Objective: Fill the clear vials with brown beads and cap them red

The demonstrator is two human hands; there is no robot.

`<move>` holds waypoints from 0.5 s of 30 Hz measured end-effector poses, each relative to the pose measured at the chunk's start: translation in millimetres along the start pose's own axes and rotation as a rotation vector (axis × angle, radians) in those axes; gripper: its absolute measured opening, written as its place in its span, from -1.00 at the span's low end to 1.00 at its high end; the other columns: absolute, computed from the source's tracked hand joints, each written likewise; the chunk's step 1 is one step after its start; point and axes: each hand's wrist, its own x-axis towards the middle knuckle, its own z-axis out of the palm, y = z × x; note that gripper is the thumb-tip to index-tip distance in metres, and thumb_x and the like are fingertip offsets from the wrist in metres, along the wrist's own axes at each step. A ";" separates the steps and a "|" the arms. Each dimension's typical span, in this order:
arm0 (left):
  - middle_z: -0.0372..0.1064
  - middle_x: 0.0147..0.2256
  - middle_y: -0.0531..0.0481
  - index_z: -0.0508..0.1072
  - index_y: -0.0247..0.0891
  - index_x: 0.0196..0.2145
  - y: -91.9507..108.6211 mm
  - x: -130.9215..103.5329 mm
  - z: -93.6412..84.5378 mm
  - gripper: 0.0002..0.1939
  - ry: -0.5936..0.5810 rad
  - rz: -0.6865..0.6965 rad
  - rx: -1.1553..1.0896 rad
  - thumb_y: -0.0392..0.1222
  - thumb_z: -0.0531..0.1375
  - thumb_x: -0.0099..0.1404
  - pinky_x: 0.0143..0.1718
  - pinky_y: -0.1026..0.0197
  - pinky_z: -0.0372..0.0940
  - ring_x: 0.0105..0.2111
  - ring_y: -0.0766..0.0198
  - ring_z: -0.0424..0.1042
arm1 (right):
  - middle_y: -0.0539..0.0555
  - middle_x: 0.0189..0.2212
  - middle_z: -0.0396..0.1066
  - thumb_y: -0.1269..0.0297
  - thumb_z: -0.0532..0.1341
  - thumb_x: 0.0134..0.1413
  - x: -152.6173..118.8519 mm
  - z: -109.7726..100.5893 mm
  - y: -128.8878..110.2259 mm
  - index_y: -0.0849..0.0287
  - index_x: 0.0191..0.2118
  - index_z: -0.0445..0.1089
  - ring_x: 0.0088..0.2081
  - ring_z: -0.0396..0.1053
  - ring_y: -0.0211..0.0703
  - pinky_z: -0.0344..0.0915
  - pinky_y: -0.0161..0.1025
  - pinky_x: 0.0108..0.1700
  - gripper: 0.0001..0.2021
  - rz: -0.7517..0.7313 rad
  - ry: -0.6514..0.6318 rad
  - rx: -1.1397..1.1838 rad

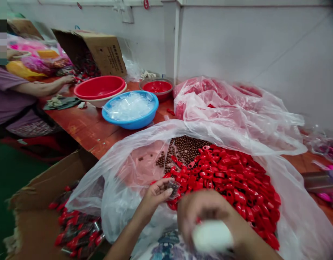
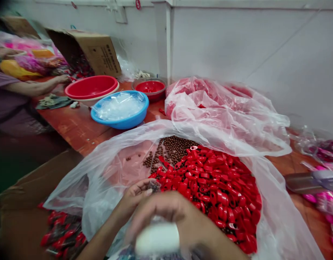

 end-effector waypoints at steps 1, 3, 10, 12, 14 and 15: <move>0.45 -0.21 -0.12 0.46 -0.27 -0.12 -0.2 0.6 -2.8 -0.53 0.013 0.011 -0.003 -0.11 0.34 -0.02 -0.21 0.20 0.30 -0.24 0.17 0.41 | 0.06 -0.29 0.47 0.13 0.19 0.07 11.5 -14.7 17.4 0.09 -0.20 0.43 -0.27 0.40 -0.19 0.29 -0.26 -0.24 -0.79 0.067 0.104 -0.173; 0.45 -0.20 -0.12 0.46 -0.26 -0.12 -0.6 2.1 -7.7 -0.52 0.037 0.025 -0.008 -0.10 0.34 -0.02 -0.21 0.20 0.30 -0.24 0.17 0.41 | 0.07 -0.25 0.45 0.28 0.12 0.12 33.2 -43.3 55.5 0.13 -0.22 0.42 -0.20 0.36 -0.18 0.25 -0.24 -0.14 -0.84 0.168 0.398 -0.600; 0.44 -0.18 -0.11 0.44 -0.24 -0.08 0.2 3.9 -14.2 -0.53 0.020 0.020 -0.003 -0.11 0.32 0.02 -0.22 0.22 0.29 -0.24 0.20 0.41 | 0.22 -0.18 0.43 0.43 0.22 -0.07 60.4 -86.2 135.1 0.21 -0.16 0.43 -0.06 0.27 0.02 0.09 -0.03 0.07 -0.72 0.255 0.512 -0.871; 0.44 -0.19 -0.11 0.43 -0.24 -0.07 0.5 3.3 -14.7 -0.54 0.021 0.032 0.006 -0.12 0.31 0.05 -0.22 0.22 0.29 -0.24 0.21 0.40 | 0.20 -0.16 0.43 0.44 0.20 -0.06 58.5 -87.6 137.5 0.19 -0.14 0.44 -0.05 0.28 0.02 0.08 0.00 0.08 -0.71 0.227 0.543 -0.799; 0.44 -0.18 -0.11 0.43 -0.24 -0.07 0.9 2.9 -14.6 -0.56 0.022 0.039 0.010 -0.12 0.30 0.07 -0.23 0.22 0.30 -0.24 0.22 0.40 | 0.18 -0.12 0.43 0.38 0.19 -0.02 54.2 -88.1 135.8 0.17 -0.12 0.43 -0.04 0.29 0.01 0.12 0.01 0.08 -0.71 0.196 0.589 -0.693; 0.44 -0.18 -0.10 0.43 -0.23 -0.07 1.2 2.9 -14.2 -0.56 0.022 0.037 0.010 -0.12 0.30 0.07 -0.23 0.22 0.30 -0.24 0.22 0.40 | 0.16 -0.11 0.43 0.33 0.17 0.01 51.0 -87.8 133.9 0.17 -0.10 0.42 -0.05 0.32 0.00 0.17 0.01 0.05 -0.71 0.182 0.610 -0.628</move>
